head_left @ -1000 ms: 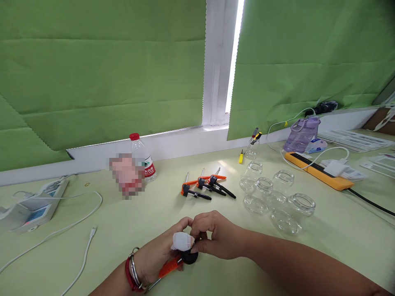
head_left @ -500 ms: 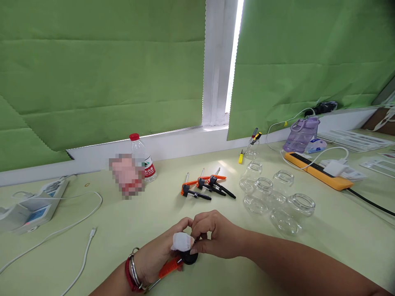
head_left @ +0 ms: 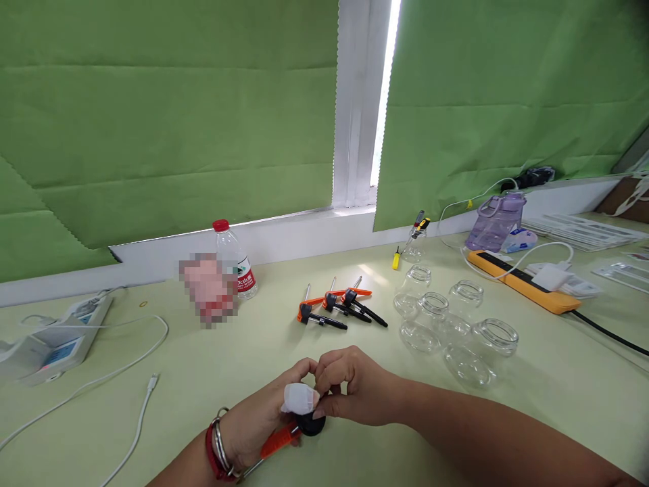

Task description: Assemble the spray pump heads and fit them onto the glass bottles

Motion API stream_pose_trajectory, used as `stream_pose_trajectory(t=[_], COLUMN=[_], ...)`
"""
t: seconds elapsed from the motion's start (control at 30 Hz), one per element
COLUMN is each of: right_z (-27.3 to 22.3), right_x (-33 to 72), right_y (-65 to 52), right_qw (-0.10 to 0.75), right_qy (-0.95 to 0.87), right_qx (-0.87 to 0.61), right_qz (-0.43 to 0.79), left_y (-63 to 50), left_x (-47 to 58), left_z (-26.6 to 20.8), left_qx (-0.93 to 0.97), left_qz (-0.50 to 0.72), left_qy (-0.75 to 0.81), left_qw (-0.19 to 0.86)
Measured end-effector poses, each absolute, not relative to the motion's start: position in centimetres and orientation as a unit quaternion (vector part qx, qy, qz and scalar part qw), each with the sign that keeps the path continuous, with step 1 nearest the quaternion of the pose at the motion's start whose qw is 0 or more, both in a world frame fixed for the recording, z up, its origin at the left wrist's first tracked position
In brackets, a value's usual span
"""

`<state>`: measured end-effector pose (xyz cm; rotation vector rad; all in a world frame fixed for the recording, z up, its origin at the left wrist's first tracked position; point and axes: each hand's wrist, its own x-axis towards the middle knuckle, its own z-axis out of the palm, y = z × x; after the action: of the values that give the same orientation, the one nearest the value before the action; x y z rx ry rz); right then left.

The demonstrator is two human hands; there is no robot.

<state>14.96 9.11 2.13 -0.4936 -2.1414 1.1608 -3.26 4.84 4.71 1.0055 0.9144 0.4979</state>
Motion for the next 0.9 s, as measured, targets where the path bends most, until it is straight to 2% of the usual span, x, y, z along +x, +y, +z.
stream_pose_trajectory(t=[0.9], right_z=[2.50], right_x=[15.07], right_y=[9.04], right_qw=[0.309], right_qy=[-0.821], right_qx=[-0.193], right_qz=[0.440], left_y=[4.93], left_x=[-3.38], left_z=[4.52], left_qx=[0.460], left_qz=[0.232], left_qy=[0.403], left_qw=[0.757])
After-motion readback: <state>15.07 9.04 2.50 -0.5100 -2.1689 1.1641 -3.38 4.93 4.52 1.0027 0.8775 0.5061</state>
